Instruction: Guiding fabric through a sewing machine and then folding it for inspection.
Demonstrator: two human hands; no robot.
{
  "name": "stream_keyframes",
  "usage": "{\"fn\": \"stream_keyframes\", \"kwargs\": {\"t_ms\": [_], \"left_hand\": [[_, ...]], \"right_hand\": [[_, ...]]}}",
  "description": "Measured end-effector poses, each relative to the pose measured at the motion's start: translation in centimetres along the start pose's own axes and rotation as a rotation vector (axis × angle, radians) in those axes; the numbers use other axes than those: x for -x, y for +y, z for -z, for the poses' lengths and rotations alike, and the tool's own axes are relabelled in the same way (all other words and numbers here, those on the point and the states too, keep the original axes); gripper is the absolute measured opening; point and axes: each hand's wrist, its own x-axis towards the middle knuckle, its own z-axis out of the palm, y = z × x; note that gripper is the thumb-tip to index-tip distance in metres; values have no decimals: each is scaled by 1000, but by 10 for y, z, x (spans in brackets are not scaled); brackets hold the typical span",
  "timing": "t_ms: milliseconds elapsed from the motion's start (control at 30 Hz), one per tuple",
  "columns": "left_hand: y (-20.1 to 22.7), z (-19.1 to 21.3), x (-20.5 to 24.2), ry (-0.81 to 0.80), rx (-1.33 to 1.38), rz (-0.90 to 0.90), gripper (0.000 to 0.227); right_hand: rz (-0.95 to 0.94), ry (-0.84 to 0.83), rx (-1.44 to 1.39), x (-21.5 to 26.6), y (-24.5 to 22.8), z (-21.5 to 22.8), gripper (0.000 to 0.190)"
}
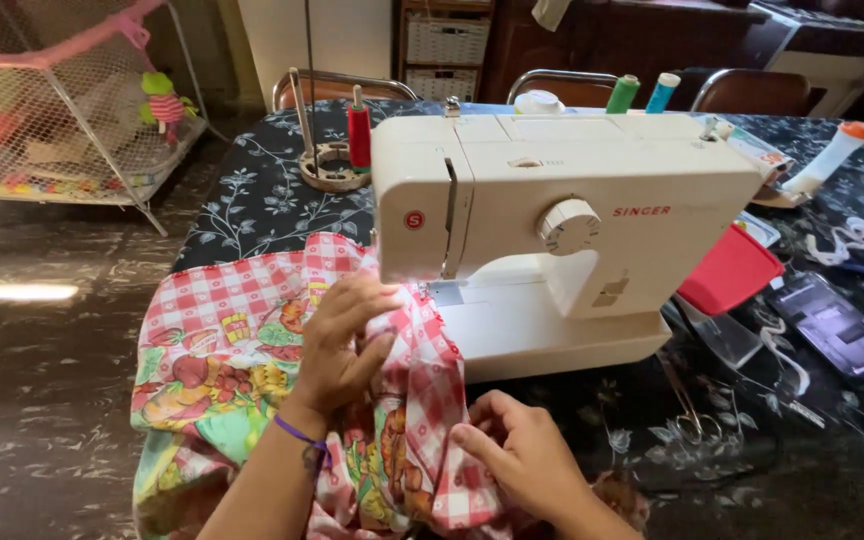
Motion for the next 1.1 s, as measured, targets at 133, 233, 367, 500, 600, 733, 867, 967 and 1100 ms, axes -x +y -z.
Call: {"fn": "stream_keyframes", "kwargs": {"t_ms": [133,233,367,500,600,733,867,967,1100], "left_hand": [[19,2,-4,-87,94,-117,34],[31,7,-14,-116,137,-171,34],[34,10,-18,-189,159,-180,27],[35,14,-22,-183,208,-120,22],[32,14,-22,-153,218,-109,21],[35,15,-27,-149,229,-108,27],[35,17,-27,-167,239,-93,21],[35,19,-27,-219,227,-80,23],[36,20,-28,-233,229,-84,23]], "right_hand": [[59,89,-67,-21,-5,0,40],[25,158,0,-33,-11,-2,37],[127,250,-39,-43,6,-12,26],[253,316,-60,-43,14,-12,30],[306,296,-53,-42,18,-9,33],[543,404,12,-34,-11,-8,44],[665,493,106,-35,-17,-13,38],[717,573,191,-37,-19,-13,39],[858,475,205,-44,-16,-9,36]]}}
